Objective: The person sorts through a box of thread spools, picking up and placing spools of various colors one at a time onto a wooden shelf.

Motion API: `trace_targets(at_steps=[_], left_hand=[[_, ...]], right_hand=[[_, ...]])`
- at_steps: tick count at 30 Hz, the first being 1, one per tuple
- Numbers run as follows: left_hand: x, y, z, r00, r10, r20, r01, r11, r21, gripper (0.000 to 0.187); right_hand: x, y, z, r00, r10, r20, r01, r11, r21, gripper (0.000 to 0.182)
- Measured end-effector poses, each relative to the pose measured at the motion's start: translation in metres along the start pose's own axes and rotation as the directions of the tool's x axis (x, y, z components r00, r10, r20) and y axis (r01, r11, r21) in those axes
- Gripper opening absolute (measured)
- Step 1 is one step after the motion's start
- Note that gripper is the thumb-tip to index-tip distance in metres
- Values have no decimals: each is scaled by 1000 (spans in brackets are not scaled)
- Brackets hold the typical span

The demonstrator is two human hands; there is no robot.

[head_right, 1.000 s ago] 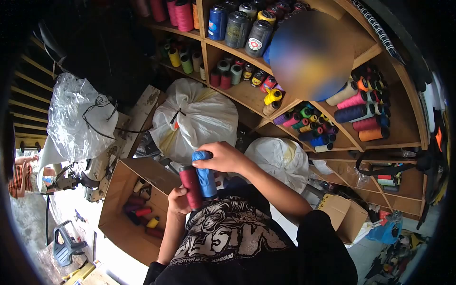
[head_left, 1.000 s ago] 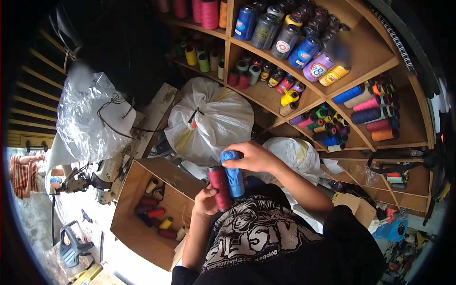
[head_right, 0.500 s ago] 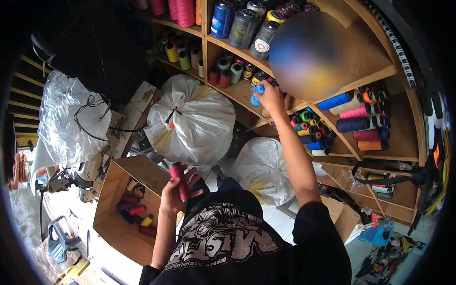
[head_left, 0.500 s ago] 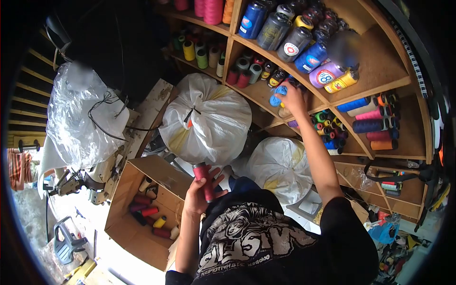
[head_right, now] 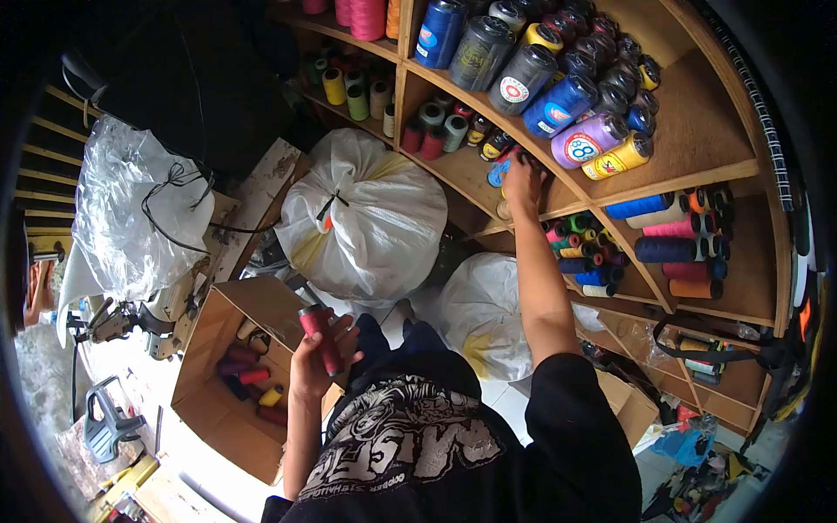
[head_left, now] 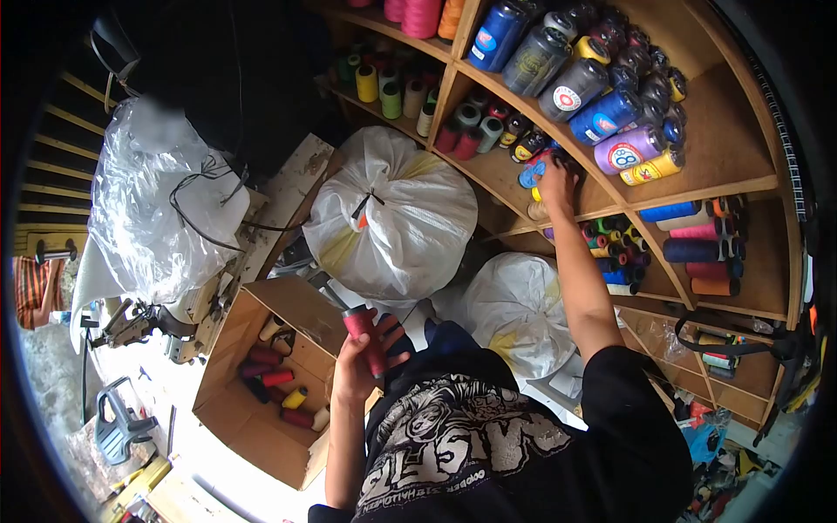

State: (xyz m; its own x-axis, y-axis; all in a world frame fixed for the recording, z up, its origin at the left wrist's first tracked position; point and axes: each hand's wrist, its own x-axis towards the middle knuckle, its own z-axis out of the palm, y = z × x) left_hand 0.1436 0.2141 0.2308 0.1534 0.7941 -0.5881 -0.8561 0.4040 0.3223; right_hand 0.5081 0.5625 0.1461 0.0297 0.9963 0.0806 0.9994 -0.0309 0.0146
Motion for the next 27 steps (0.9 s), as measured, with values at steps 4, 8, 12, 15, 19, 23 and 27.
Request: trace_targets(at_steps=[4, 8, 12, 15, 19, 23, 27], left_hand=[[3, 5, 5, 1000, 4, 1, -4, 998, 60, 63], [10, 8, 18, 999, 33, 19, -35, 993, 116, 62], [23, 7, 26, 992, 36, 119, -51, 991, 127, 59], [27, 5, 41, 992, 55, 113, -69, 990, 120, 58], [43, -15, 46, 979, 200, 44, -201, 979, 15, 49], [48, -21, 49, 978, 171, 118, -158, 981, -112, 46], [46, -25, 53, 970, 185, 158, -147, 963, -225, 48]], right_hand=[[-11, -15, -26, 995, 48, -85, -46, 998, 35, 53], [-26, -28, -41, 946, -127, -297, 224, 921, 319, 51], [-108, -82, -89, 935, -332, 127, 74, 532, 843, 29], [-172, -119, -129, 664, -578, 475, -377, 291, 880, 27], [-243, -148, -123, 607, -665, 434, -474, 135, 870, 38], [-257, -151, -132, 754, -533, 384, -317, 217, 924, 47], [-248, -135, -127, 692, -589, 417, -485, 49, 873, 52]])
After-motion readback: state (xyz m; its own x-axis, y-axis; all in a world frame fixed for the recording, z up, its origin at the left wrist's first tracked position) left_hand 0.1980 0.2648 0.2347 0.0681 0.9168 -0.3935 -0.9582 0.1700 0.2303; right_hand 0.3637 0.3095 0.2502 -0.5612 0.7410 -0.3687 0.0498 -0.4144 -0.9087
